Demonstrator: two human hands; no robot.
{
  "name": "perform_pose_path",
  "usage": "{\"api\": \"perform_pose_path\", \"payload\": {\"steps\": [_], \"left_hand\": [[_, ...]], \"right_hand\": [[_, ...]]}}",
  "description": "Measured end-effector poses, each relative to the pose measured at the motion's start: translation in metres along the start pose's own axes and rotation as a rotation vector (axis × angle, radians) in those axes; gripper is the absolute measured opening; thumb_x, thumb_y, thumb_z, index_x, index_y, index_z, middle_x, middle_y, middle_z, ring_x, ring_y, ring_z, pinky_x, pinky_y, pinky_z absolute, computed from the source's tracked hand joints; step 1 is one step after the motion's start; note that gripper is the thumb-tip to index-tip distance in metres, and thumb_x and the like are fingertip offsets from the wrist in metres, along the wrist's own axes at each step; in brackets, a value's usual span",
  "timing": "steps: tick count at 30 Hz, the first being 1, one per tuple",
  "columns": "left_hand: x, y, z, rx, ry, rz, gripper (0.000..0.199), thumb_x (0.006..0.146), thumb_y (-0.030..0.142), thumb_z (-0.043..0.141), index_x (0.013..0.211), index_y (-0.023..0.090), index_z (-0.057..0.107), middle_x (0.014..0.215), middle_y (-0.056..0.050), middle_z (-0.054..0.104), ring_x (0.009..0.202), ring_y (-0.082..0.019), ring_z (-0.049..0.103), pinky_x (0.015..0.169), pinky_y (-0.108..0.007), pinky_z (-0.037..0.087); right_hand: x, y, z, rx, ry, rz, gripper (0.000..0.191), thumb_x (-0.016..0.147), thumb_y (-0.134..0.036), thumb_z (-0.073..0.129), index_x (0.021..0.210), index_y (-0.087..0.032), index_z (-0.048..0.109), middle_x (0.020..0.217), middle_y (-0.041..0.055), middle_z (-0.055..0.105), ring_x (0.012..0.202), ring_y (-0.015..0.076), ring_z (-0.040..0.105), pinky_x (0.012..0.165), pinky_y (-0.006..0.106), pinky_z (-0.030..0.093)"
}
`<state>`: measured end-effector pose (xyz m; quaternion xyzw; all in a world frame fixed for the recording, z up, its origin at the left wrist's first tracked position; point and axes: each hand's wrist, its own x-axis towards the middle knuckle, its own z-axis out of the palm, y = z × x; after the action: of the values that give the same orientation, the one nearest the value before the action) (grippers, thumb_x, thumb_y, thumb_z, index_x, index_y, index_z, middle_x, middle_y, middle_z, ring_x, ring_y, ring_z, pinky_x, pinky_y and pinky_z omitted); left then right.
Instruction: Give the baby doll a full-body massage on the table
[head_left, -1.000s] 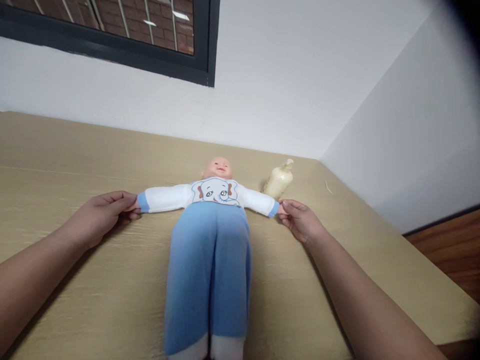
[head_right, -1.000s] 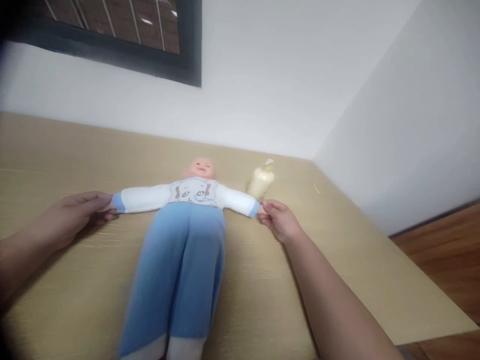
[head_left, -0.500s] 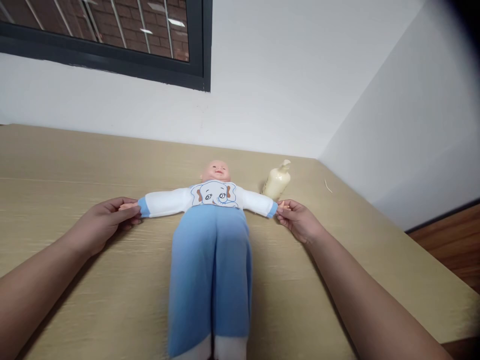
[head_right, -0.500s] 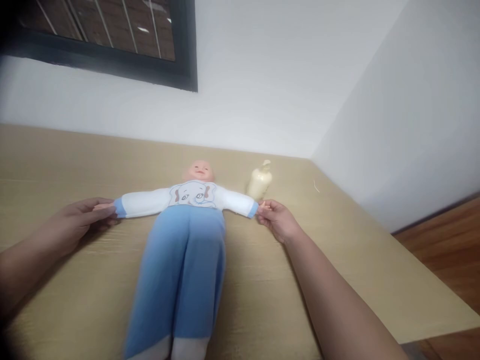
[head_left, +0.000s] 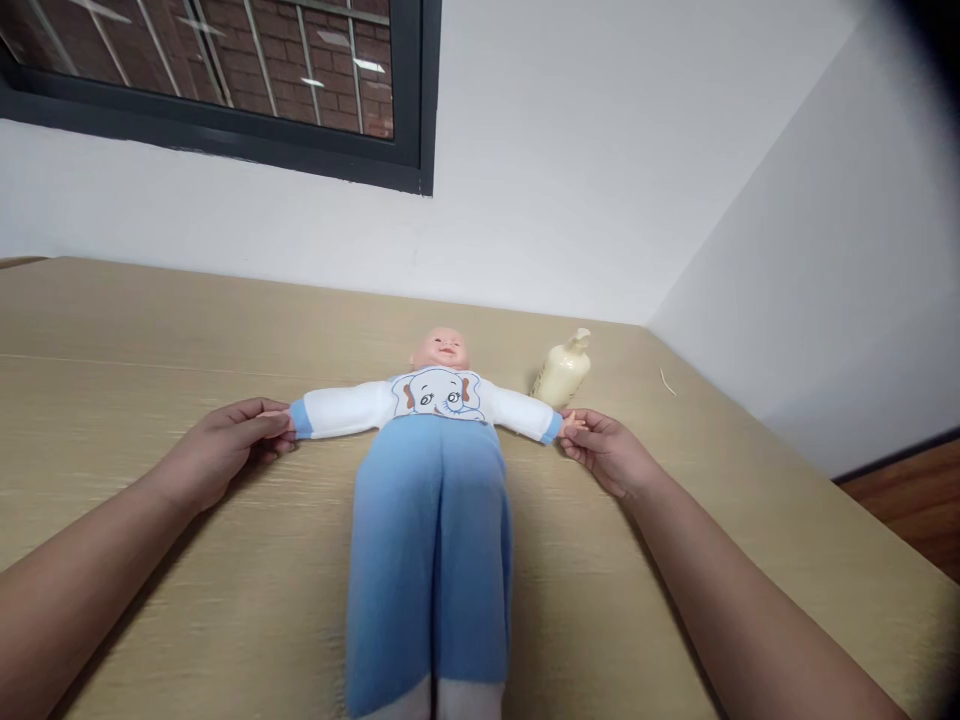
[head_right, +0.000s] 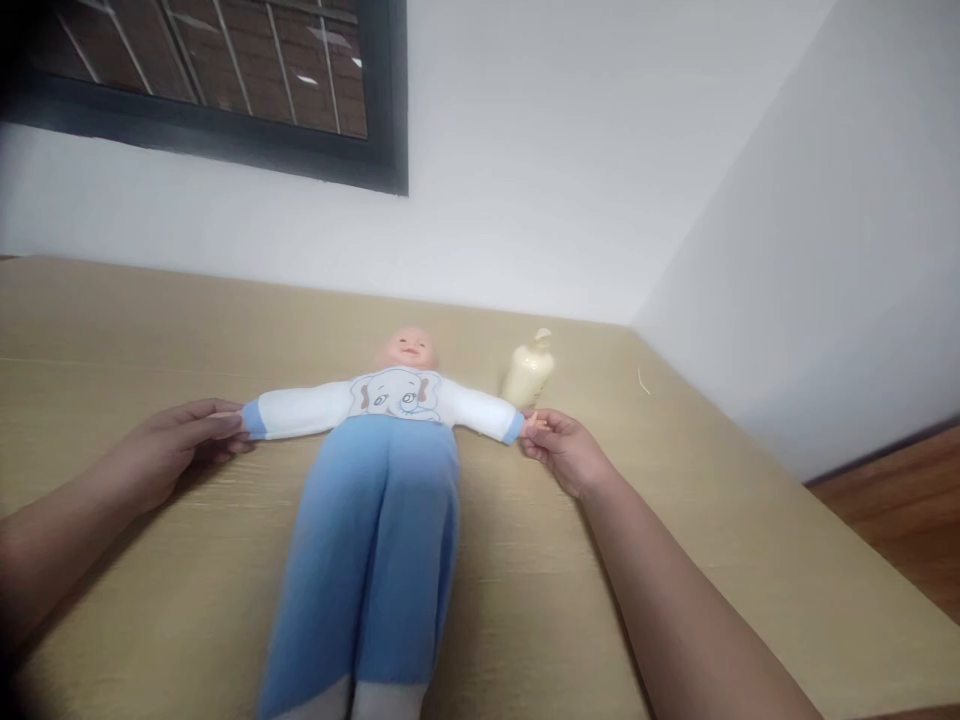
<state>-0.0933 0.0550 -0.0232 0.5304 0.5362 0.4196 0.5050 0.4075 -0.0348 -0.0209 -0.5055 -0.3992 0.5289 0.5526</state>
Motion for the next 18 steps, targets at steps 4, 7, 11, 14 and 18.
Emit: {"api": "perform_pose_path", "payload": {"steps": [4, 7, 11, 14, 18], "left_hand": [[-0.0013, 0.0011, 0.0006, 0.039, -0.002, -0.019, 0.041, 0.067, 0.052, 0.085, 0.082, 0.017, 0.07, 0.071, -0.002, 0.064, 0.062, -0.012, 0.05, 0.052, -0.016, 0.041], [-0.0019, 0.0021, 0.0033, 0.063, 0.009, -0.031, 0.043, 0.065, 0.055, 0.086, 0.078, 0.017, 0.069, 0.069, -0.001, 0.063, 0.06, -0.011, 0.048, 0.051, -0.015, 0.039], [-0.0011, 0.0031, 0.0065, 0.028, 0.018, -0.041, 0.043, 0.067, 0.057, 0.083, 0.073, 0.017, 0.067, 0.068, -0.002, 0.063, 0.06, -0.011, 0.05, 0.052, -0.015, 0.041], [-0.0011, 0.0038, 0.0076, -0.021, 0.018, -0.037, 0.042, 0.069, 0.056, 0.081, 0.072, 0.017, 0.065, 0.067, -0.002, 0.062, 0.06, -0.011, 0.05, 0.052, -0.015, 0.041], [-0.0019, 0.0045, 0.0066, -0.015, -0.003, -0.022, 0.033, 0.074, 0.047, 0.076, 0.071, 0.017, 0.065, 0.065, -0.001, 0.061, 0.059, -0.01, 0.048, 0.05, -0.014, 0.039]], "right_hand": [[0.0008, 0.0015, -0.0011, -0.024, 0.014, 0.003, 0.035, 0.063, -0.032, 0.094, 0.084, -0.019, 0.07, 0.072, 0.0005, 0.064, 0.062, 0.0114, 0.055, 0.055, 0.024, 0.042], [0.0021, 0.0026, -0.0012, -0.069, 0.052, -0.009, 0.036, 0.063, -0.037, 0.093, 0.082, -0.019, 0.069, 0.067, -0.0005, 0.062, 0.056, 0.01, 0.049, 0.05, 0.023, 0.034], [0.0027, 0.0021, 0.0007, -0.078, 0.065, -0.028, 0.036, 0.069, -0.047, 0.089, 0.078, -0.018, 0.07, 0.069, 0.0009, 0.063, 0.057, 0.0096, 0.047, 0.051, 0.024, 0.033], [0.0024, 0.0012, 0.0018, -0.073, 0.064, -0.031, 0.04, 0.07, -0.051, 0.087, 0.087, -0.017, 0.074, 0.069, 0.001, 0.062, 0.058, 0.0102, 0.047, 0.052, 0.025, 0.034], [0.001, -0.0007, 0.0011, -0.037, 0.028, -0.009, 0.041, 0.068, -0.049, 0.089, 0.09, -0.017, 0.075, 0.073, 0.0021, 0.062, 0.06, 0.0114, 0.049, 0.055, 0.026, 0.038]]}}
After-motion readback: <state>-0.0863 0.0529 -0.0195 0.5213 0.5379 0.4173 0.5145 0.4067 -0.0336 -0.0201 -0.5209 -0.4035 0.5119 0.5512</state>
